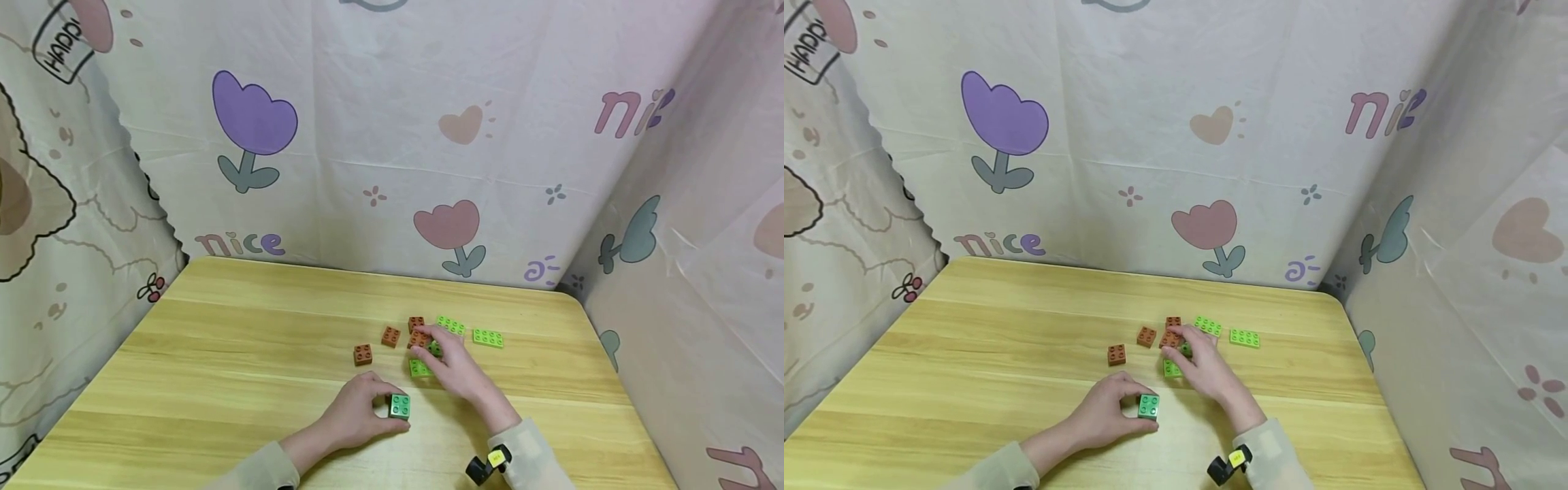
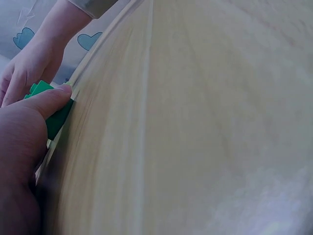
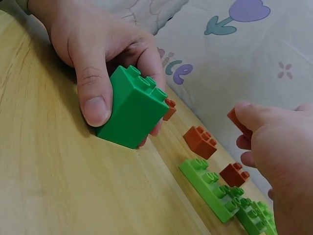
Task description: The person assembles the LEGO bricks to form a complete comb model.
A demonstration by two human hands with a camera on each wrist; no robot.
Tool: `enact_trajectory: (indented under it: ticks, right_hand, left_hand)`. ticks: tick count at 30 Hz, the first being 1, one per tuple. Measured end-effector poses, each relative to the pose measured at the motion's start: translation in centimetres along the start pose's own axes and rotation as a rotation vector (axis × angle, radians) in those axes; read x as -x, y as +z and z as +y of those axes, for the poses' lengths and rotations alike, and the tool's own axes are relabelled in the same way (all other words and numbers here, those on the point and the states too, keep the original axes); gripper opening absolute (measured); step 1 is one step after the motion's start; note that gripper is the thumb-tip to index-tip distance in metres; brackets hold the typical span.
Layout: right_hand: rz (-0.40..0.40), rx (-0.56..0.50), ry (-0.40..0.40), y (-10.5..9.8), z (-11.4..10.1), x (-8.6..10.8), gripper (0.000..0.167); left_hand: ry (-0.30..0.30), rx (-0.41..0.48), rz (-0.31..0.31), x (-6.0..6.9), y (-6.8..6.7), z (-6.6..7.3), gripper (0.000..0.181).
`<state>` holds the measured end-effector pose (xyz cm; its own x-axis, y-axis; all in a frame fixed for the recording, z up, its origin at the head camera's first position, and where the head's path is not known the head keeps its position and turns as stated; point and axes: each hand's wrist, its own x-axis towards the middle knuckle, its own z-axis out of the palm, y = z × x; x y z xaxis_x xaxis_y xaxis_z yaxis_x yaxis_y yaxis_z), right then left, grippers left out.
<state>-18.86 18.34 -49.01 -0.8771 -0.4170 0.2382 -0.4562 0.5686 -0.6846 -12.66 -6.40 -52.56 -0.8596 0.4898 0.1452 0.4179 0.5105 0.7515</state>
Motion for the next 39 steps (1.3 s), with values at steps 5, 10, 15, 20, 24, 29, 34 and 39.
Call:
enact_trajectory:
  ticks: [5, 10, 15, 20, 24, 29, 34, 39]
  right_hand:
    - [0.005, -0.023, -0.065, -0.2, -0.1, 0.2, 0.053]
    - [0.006, -0.022, -0.122, -0.3, -0.2, 0.3, 0.048]
    - [-0.003, -0.022, -0.159, -0.5, -0.6, 0.6, 0.046]
    - [-0.022, -0.015, -0.159, -0.6, -1.0, 0.9, 0.044]
    - [-0.035, -0.015, -0.166, -0.6, -1.2, 1.2, 0.043]
    - [-0.045, -0.008, -0.174, -0.7, -1.7, 1.5, 0.044]
    - [-0.059, 0.007, -0.146, -0.8, -2.2, 2.0, 0.047]
    - [-0.079, -0.003, -0.114, -0.7, -2.6, 2.6, 0.051]
  left_hand:
    - [0.004, -0.009, 0.008, 0.0, 0.1, 0.0, 0.037]
    - [0.006, -0.014, 0.013, 0.0, 0.1, 0.1, 0.037]
    - [-0.016, -0.013, -0.001, 0.1, 0.0, 0.2, 0.042]
    - [-0.021, -0.006, -0.008, 0.1, -0.1, 0.2, 0.046]
    - [-0.019, -0.006, -0.011, 0.1, 0.0, 0.0, 0.048]
    - [-0.023, -0.012, -0.011, 0.1, 0.0, -0.1, 0.049]
    - [-0.019, -0.012, -0.010, 0.1, 0.1, -0.1, 0.047]
    - [-0.018, -0.014, -0.008, 0.1, 0.1, 0.0, 0.044]
